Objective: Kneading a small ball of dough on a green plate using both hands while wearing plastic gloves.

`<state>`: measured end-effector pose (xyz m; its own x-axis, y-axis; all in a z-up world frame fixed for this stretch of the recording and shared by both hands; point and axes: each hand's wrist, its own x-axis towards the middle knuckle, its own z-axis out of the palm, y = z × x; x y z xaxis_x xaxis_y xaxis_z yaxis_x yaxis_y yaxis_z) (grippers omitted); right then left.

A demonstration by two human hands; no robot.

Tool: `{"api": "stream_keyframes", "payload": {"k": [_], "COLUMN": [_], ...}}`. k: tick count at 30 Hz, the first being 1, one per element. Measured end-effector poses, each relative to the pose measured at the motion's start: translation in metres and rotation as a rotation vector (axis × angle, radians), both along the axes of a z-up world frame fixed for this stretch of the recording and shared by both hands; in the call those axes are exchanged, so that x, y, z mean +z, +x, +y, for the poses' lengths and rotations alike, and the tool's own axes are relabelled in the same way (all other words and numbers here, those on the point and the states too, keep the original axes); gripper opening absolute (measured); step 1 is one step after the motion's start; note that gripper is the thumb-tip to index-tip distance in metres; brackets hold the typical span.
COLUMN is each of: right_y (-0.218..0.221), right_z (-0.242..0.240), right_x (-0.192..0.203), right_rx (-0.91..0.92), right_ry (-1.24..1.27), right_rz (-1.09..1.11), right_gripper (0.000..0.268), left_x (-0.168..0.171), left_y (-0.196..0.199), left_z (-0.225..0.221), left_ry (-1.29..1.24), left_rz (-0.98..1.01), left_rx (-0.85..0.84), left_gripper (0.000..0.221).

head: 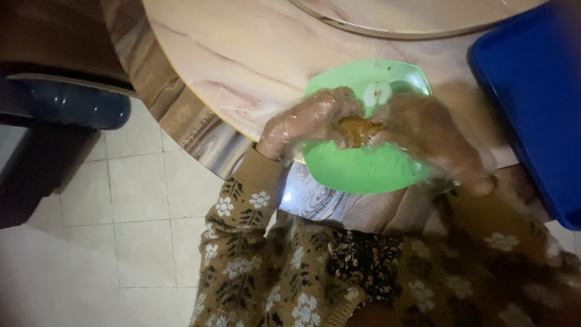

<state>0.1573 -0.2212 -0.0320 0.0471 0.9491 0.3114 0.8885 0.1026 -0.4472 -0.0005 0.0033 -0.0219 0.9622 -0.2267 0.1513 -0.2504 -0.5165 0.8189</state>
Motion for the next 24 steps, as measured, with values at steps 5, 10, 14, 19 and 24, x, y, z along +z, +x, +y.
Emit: {"api": "stream_keyframes", "payload": {"k": [5, 10, 14, 19, 24], "right_y": [-0.035, -0.043, -0.047, -0.043, -0.031], "right_z": [0.025, 0.031, 0.033, 0.036, 0.024], "right_x": [0.046, 0.031, 0.004, 0.01, 0.033], "right_rx": [0.014, -0.075, -0.055, -0.011, 0.062], "right_ry": [-0.148, -0.333, -0.11, -0.135, 0.063], "right_rz": [0.093, -0.079, -0.137, 0.019, 0.227], "right_gripper": [0.07, 0.068, 0.052, 0.039, 0.034], "left_x": [0.061, 0.081, 0.057, 0.063, 0.065], "left_y": [-0.009, -0.009, -0.005, -0.009, -0.008], "left_z": [0.002, -0.005, 0.001, -0.005, -0.006], "left_ry": [-0.029, -0.076, -0.07, -0.105, -0.226], "left_rz": [0.31, 0.354, 0.192, 0.216, 0.193], "left_rx": [0.068, 0.12, 0.037, 0.032, -0.041], "left_gripper": [0.033, 0.035, 0.045, 0.042, 0.043]}}
